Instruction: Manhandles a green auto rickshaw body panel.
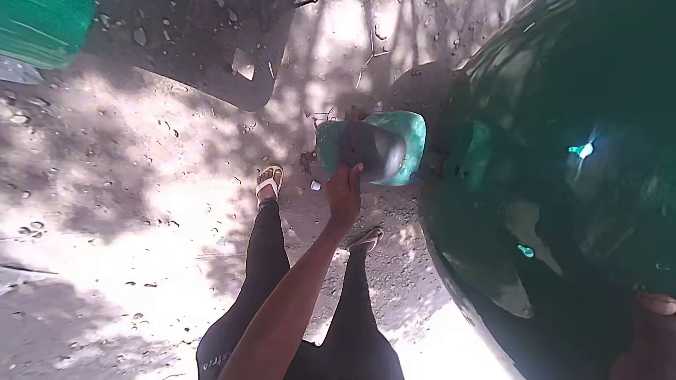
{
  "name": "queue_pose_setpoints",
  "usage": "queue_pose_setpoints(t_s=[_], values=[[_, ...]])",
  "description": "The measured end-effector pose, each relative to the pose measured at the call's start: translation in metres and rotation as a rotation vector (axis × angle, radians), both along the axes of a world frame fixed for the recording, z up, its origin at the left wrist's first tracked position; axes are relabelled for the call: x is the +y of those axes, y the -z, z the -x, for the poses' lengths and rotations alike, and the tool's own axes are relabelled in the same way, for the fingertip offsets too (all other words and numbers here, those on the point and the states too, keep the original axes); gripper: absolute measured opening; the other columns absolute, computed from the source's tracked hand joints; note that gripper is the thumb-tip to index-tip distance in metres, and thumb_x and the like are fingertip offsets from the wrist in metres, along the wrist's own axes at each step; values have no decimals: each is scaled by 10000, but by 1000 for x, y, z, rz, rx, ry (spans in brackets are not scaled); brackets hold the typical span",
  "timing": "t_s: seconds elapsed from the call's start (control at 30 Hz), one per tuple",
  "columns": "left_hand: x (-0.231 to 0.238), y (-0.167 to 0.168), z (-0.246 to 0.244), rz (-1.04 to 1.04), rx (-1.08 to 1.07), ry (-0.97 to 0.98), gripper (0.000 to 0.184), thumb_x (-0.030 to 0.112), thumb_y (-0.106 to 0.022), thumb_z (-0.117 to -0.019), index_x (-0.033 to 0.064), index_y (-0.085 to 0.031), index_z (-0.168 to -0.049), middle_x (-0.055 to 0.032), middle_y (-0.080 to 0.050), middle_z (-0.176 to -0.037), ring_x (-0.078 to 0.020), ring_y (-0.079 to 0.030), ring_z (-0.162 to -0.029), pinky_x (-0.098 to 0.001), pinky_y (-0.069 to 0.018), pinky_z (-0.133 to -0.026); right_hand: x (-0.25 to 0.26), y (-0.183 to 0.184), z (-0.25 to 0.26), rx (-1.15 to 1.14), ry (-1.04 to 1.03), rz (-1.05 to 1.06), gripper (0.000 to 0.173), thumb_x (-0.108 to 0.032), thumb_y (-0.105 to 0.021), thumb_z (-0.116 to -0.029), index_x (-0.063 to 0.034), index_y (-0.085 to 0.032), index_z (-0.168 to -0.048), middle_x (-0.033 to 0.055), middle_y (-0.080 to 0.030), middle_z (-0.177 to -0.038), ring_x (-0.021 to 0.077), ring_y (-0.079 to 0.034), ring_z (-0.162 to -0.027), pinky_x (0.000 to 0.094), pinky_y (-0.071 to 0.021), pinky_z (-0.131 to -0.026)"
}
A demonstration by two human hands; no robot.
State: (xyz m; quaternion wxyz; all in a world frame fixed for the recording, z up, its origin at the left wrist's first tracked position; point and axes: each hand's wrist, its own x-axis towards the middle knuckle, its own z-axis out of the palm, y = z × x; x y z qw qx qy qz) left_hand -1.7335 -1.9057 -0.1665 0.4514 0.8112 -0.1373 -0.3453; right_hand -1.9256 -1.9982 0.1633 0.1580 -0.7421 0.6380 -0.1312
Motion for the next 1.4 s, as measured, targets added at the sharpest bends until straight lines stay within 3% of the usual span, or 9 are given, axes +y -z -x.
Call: queue_pose_setpoints(t_s=[0.13, 0.27, 0.43, 0.6, 0.77, 0.9, 1.17, 1.3, 1.4], values=[[9, 2, 36, -133, 50, 41, 433, 399, -490, -1079, 21, -597, -896, -124, -596, -803, -286, -635, -761, -485, -543, -706, -10, 1, 9, 15, -18, -11, 144, -118, -491, -1051, -23, -589, -1004, -122, -667, -912, -80, -662, -906, 161, -566, -873], [-15, 9, 34, -89, 83, 86, 456, 409, -451, -1091, 14, -612, -932, -154, -615, -883, -319, -648, -883, -500, -547, -797, -30, 1, 13, 36, -11, -9, 132, -104, -495, -1052, -20, -588, -1009, -119, -666, -907, -82, -663, -900, 153, -567, -869], [-43, 21, 55, 69, -1, 62, 453, 396, -507, -1073, -6, -621, -899, -148, -620, -818, -299, -657, -796, -476, -566, -744, -56, 1, 35, 111, 43, 33, 227, -167, -498, -1070, 42, -585, -1080, -72, -659, -968, -90, -646, -940, 153, -549, -899], [-66, 23, 80, 85, 26, 70, 443, 386, -506, -1072, 9, -629, -876, -136, -633, -797, -284, -669, -778, -470, -574, -733, -81, 4, 65, 171, 75, 91, 234, -217, -498, -1075, -8, -602, -1075, -108, -658, -942, -101, -637, -908, 154, -546, -875], [-105, 23, 88, 135, 53, 81, 490, 444, -468, -1084, 36, -598, -847, -127, -606, -781, -282, -642, -731, -482, -572, -683, -111, 8, 86, 285, 127, 129, 372, -318, -495, -1082, 27, -629, -1117, -30, -661, -980, -99, -613, -921, 157, -515, -880], [-132, 15, 93, 47, 116, 174, 516, 481, -441, -1084, 33, -656, -943, -159, -673, -890, -316, -689, -842, -533, -578, -765, -128, 8, 107, 360, 202, 131, 501, -456, -510, -1056, 3, -652, -1196, 37, -690, -1059, -42, -621, -980, 222, -504, -937], [-135, 13, 106, 6, 87, 244, 460, 393, -467, -1092, -13, -636, -959, -171, -652, -848, -324, -682, -822, -517, -575, -770, -123, 9, 127, 420, 223, 147, 613, -513, -496, -1045, 39, -628, -1278, 164, -695, -1146, 94, -650, -1086, 318, -492, -1014], [-128, 4, 85, -48, 87, 298, 542, 459, -378, -1103, -1, -630, -967, -167, -636, -812, -330, -673, -788, -545, -559, -731, -115, 4, 106, 498, 236, 105, 652, -579, -476, -1027, 38, -638, -1162, 212, -666, -935, 284, -657, -885, 533, -497, -814], [-131, -6, 66, -81, 103, 375, 564, 473, -349, -1108, -7, -624, -1002, -190, -640, -809, -358, -676, -781, -562, -551, -711, -112, -2, 99, 487, 260, 85, 645, -620, -473, -1011, 1, -640, -1060, 144, -611, -777, 292, -621, -729, 552, -473, -679]])
